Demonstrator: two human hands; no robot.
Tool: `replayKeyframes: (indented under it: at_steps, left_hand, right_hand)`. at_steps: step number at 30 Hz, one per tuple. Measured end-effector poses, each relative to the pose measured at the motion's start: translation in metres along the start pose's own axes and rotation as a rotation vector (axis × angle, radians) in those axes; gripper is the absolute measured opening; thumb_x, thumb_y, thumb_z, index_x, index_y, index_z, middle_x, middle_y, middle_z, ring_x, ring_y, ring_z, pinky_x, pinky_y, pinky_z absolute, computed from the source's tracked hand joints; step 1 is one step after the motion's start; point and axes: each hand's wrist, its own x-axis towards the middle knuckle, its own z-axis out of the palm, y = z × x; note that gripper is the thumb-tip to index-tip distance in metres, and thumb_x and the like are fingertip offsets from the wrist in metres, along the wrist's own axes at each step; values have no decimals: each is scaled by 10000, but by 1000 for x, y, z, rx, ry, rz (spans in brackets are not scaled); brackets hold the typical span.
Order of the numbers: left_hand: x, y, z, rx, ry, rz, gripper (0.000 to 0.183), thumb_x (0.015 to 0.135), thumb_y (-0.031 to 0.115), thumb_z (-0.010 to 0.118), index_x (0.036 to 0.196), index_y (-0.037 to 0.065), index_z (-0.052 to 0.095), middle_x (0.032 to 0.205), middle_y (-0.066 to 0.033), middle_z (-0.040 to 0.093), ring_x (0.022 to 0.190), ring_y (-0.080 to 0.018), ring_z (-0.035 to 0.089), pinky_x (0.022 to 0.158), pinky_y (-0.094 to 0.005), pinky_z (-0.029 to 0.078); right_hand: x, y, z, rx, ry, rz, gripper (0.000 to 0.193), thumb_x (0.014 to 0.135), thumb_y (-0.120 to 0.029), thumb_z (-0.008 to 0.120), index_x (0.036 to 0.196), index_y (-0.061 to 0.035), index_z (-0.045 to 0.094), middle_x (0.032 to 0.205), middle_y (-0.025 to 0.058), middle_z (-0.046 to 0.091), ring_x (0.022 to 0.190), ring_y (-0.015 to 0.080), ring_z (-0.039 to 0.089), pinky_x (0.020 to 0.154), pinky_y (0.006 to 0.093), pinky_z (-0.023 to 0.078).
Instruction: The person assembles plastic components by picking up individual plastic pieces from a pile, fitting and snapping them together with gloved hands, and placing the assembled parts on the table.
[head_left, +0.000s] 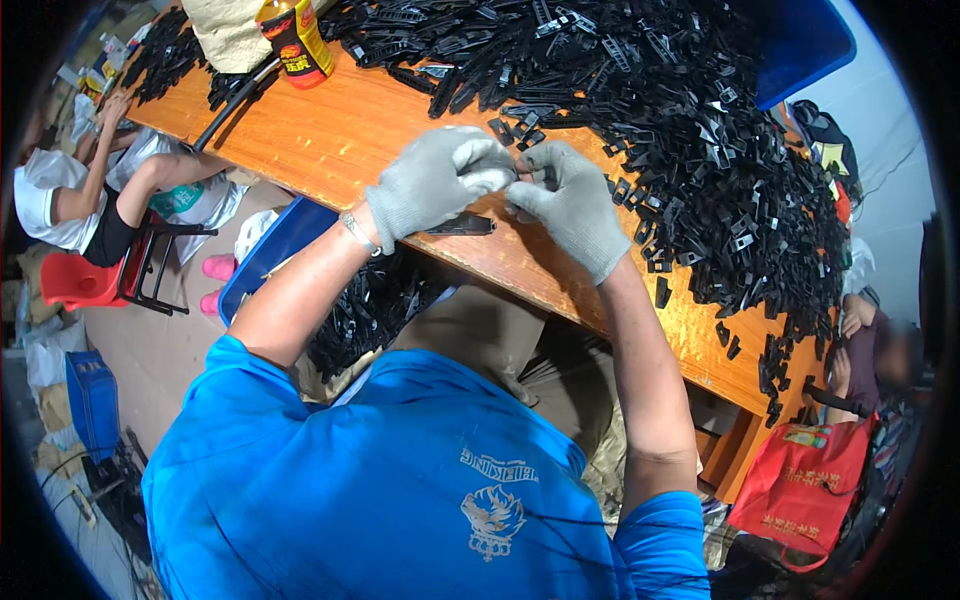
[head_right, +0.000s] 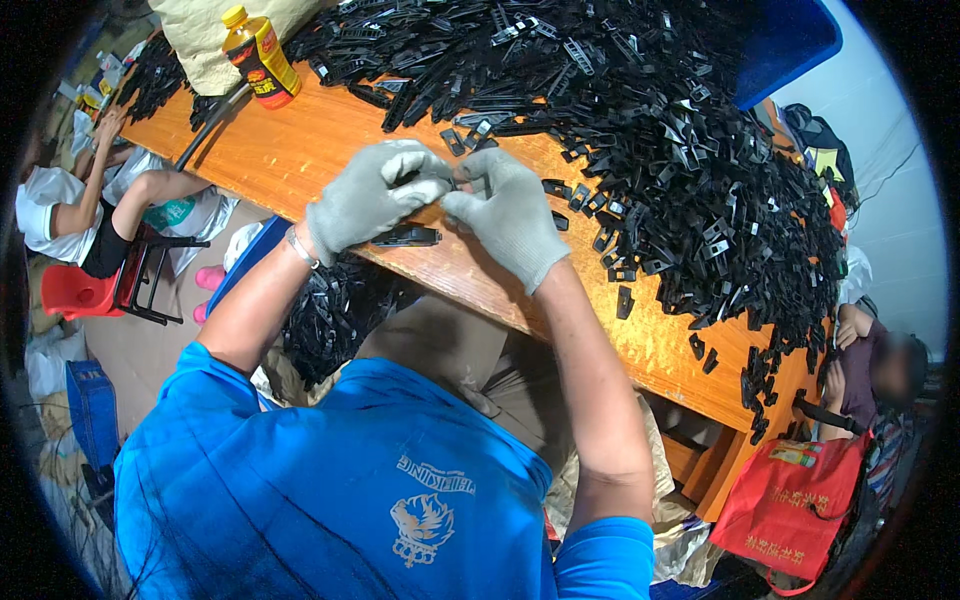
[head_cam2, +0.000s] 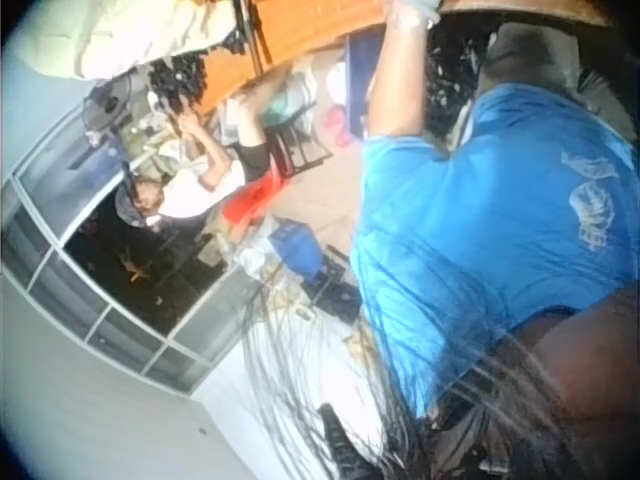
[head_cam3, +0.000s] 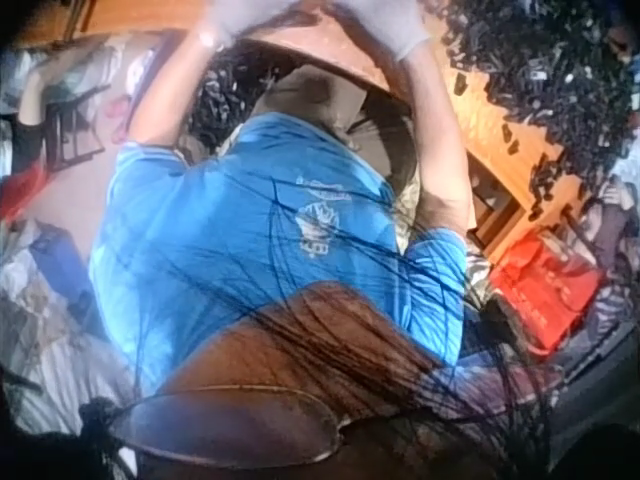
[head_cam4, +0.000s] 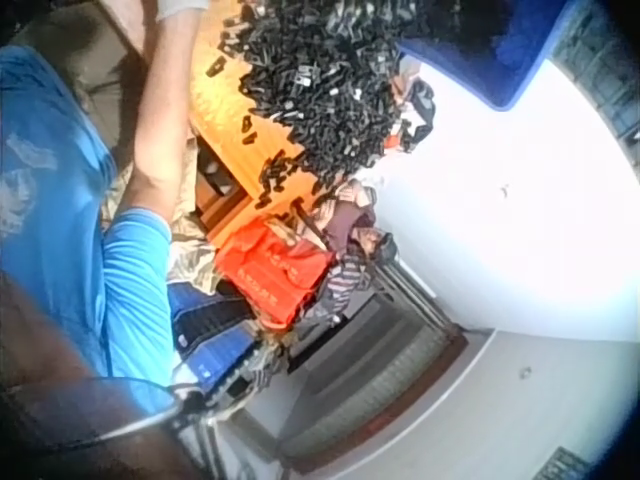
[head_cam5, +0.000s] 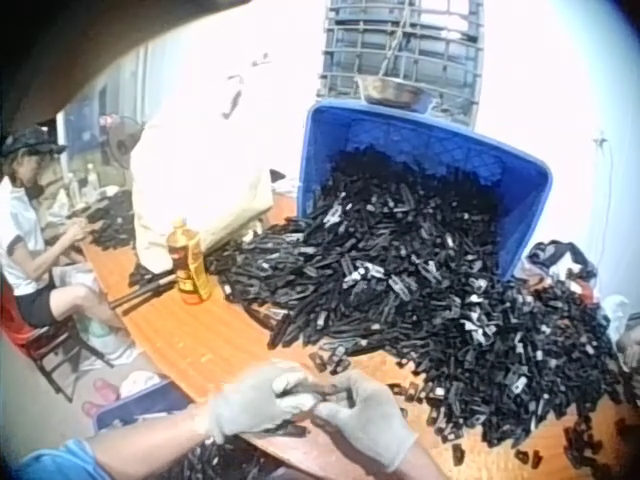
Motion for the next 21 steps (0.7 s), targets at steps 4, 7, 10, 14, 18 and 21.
replayKeyframes:
  at_steps: [4,7,10,14,18,21]
  left_hand:
    - [-2,10,-4,-401,-142,-264,176,1021,125,729,1134,-4,766,1030,-77,780,920,-113,688,852,-319,569]
    - [-5,7,-1,-424,-150,-361,192,1036,134,732,1124,-35,756,999,-42,770,903,-49,633,822,-284,559]
    - [-5,4,4,-409,-164,-495,174,1011,129,745,1123,-3,758,1026,-69,772,915,-118,697,842,-314,574]
    - [-6,-15,2,157,51,-138,196,938,140,785,1113,58,752,1059,-112,739,1009,-299,699,911,-405,559]
    - [-4,-25,5,308,6,-35,211,873,190,829,1039,92,743,1012,-107,698,1004,-342,645,907,-455,525]
    - [-3,-34,8,275,36,23,198,854,205,835,988,99,737,971,-101,671,967,-337,638,877,-458,522]
  right_hand:
    - [-9,5,12,129,55,-3,361,828,-89,883,1112,23,691,949,116,738,828,178,723,769,329,595]
    - [-15,6,20,-107,114,-90,325,828,-79,865,1095,-1,696,965,134,715,846,240,729,779,375,598]
    - [-10,18,23,-401,273,-346,222,859,-147,829,1060,-86,757,1042,144,706,970,358,712,837,461,585]
    - [1,20,14,-515,245,-183,169,872,-171,825,1033,-122,809,1061,109,712,990,335,708,841,435,586]
    - [11,27,17,-596,291,-317,174,868,-185,830,1034,-131,822,1064,88,717,1040,315,690,874,430,580]
    - [18,31,14,-599,201,-263,175,862,-199,835,1028,-144,831,1048,75,721,1070,307,674,898,434,572]
